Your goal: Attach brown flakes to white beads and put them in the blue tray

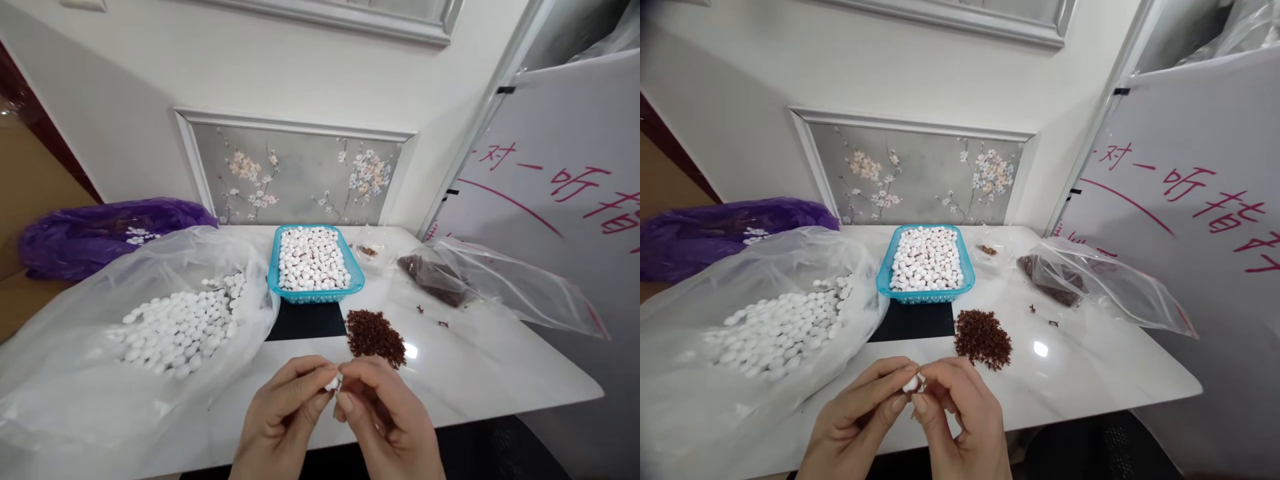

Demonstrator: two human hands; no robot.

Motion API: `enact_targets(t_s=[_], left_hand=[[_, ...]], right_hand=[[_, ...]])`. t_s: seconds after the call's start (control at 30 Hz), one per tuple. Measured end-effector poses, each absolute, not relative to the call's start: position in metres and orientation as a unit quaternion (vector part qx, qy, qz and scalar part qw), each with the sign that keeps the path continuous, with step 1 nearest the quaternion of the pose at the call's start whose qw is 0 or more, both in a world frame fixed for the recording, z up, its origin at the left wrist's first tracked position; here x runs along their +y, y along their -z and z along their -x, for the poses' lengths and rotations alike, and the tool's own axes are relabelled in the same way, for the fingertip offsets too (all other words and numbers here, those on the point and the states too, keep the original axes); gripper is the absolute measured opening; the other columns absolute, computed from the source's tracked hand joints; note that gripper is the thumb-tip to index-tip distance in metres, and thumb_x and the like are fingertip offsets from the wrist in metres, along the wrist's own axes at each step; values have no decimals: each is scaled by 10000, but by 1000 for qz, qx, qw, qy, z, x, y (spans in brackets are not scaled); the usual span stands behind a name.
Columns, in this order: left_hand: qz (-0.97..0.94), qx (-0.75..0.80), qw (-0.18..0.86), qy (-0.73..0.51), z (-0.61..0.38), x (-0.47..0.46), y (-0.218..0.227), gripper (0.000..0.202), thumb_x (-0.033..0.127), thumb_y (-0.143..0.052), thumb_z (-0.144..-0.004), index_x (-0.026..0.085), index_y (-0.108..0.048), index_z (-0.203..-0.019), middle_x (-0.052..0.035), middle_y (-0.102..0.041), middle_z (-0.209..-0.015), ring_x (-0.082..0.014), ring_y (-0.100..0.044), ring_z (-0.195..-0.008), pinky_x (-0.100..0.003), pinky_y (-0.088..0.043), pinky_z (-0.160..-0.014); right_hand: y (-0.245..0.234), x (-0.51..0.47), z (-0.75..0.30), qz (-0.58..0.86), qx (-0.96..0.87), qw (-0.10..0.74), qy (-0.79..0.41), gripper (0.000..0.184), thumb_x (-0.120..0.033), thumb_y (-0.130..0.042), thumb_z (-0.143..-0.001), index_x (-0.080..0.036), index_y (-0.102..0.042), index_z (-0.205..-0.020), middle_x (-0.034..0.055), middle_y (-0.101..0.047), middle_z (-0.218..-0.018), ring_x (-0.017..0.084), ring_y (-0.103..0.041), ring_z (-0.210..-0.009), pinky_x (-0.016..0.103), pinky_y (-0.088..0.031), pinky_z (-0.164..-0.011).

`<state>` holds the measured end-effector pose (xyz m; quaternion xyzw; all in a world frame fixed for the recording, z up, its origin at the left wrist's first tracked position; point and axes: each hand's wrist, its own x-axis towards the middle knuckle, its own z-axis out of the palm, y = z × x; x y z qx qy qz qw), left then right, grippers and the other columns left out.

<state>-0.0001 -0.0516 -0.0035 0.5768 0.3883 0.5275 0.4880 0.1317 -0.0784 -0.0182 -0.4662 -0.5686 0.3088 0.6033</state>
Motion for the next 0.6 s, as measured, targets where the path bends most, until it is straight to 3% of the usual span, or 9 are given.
enact_targets(t_s=[0.13,0.37,0.6], left_hand=[[-615,377,449,-527,1,-53,3,252,116,-623,-738,248,-764,-899,-90,-707,-909,-244,-652,-829,-266,-521,-701],[-738,287,324,-518,6,-50,19,474,18,-526,-806,305,-611,-1174,-50,-628,-987,-165,-619,-891,-237,-525,-718],[-753,287,285,-519,3,-52,27,496,-28,-521,-799,282,-600,-1179,-46,-608,-989,-148,-624,-864,-232,-542,-698]], right_hand=[[19,-79,-130,469,-575,607,-283,190,-186,-576,-837,-239,-672,-992,47,-584,-821,144,-583,-661,247,-511,-595],[15,-81,-129,459,-584,611,-274,183,-164,-548,-848,-236,-684,-948,33,-599,-799,144,-588,-696,234,-487,-597],[17,-80,-129,474,-576,607,-273,130,-173,-543,-846,-206,-669,-853,19,-585,-715,130,-555,-606,229,-452,-537]])
